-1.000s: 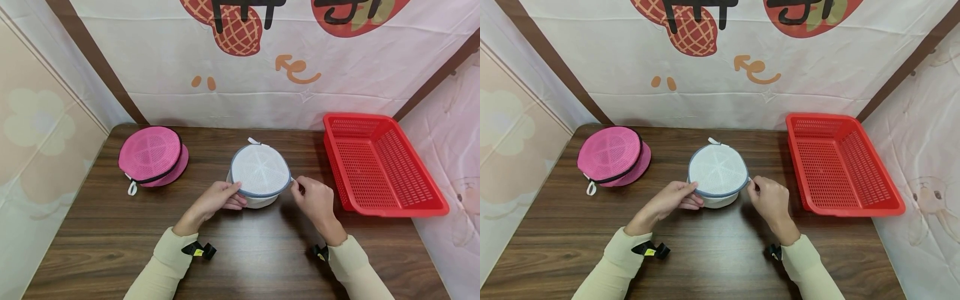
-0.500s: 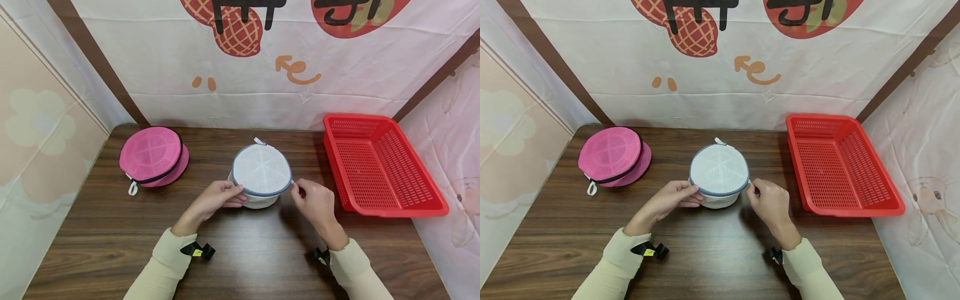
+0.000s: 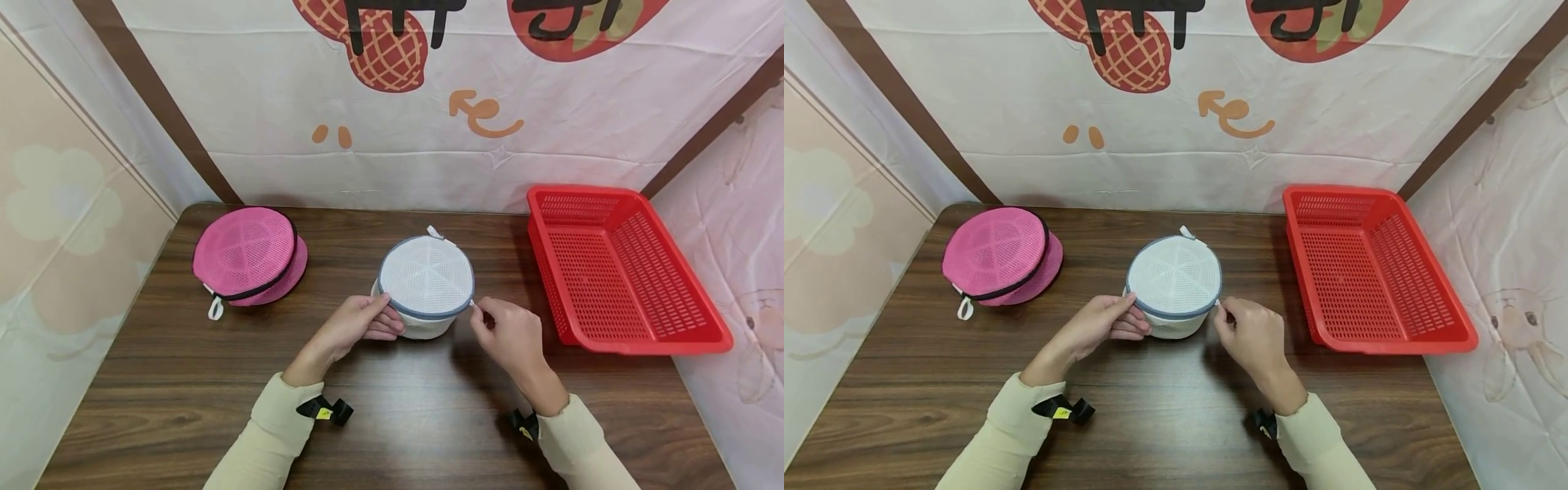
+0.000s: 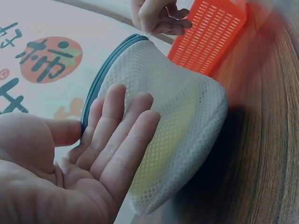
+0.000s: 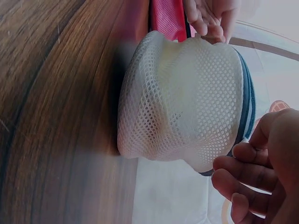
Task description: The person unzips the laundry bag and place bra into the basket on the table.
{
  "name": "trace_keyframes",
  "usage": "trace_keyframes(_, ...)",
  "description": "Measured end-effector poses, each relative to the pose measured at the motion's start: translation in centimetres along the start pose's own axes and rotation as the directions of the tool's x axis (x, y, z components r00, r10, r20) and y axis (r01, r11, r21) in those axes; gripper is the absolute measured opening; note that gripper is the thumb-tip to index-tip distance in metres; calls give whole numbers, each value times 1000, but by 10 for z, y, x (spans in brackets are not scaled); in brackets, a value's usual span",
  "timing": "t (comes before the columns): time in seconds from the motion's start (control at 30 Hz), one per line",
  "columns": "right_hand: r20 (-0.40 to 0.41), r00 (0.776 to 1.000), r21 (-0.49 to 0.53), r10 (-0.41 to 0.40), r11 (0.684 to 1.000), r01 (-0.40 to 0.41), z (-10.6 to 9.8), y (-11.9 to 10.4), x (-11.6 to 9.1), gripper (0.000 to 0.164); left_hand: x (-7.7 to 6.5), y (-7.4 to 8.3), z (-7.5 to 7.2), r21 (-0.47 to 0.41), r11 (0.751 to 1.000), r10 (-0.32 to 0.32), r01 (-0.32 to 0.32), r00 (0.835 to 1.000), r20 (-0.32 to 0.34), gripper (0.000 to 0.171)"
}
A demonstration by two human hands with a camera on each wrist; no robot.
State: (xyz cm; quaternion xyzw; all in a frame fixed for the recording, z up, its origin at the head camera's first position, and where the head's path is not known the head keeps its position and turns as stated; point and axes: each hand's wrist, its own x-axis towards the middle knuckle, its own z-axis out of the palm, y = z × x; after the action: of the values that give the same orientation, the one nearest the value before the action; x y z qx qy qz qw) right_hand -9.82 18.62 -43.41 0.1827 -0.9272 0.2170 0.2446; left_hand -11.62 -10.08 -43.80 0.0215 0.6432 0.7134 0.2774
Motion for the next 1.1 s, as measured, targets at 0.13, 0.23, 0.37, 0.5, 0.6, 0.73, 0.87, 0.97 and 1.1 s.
trace_keyframes(0.13,-21,999,1,-31,1000,31,1,-3,0,25,0,2,1,-29,999,33,-33,999,-11,45)
trace_keyframes(0.23,-40,998,1,-57,998,57,2,-5,-1,24,-1,3,2,-44,996,78,-79,997,-14,37)
trace_keyframes(0.37,-49,996,4,-75,997,75,3,-8,-1,25,-1,2,1,-44,994,96,-96,995,-6,28)
trace_keyframes(0.5,-45,995,6,-86,996,87,4,-11,-2,26,-1,2,2,-56,995,83,-82,997,5,30)
trace_keyframes(0.6,-41,995,11,-96,995,97,4,-14,-2,25,0,2,2,-61,995,79,-78,997,10,35)
trace_keyframes(0.73,-38,994,22,-107,994,108,5,-17,-3,24,6,-5,-1,-44,996,78,-77,997,22,42)
trace_keyframes(0.87,-36,993,28,-115,993,116,7,-19,-2,25,5,-5,1,-25,996,83,-82,996,32,45)
trace_keyframes(0.97,-34,992,32,-119,992,120,8,-21,-2,25,-1,3,8,-18,996,90,-89,995,51,43)
trace_keyframes(1.1,-31,991,40,-128,991,129,9,-25,-2,25,-1,3,12,-12,995,96,-95,992,76,40)
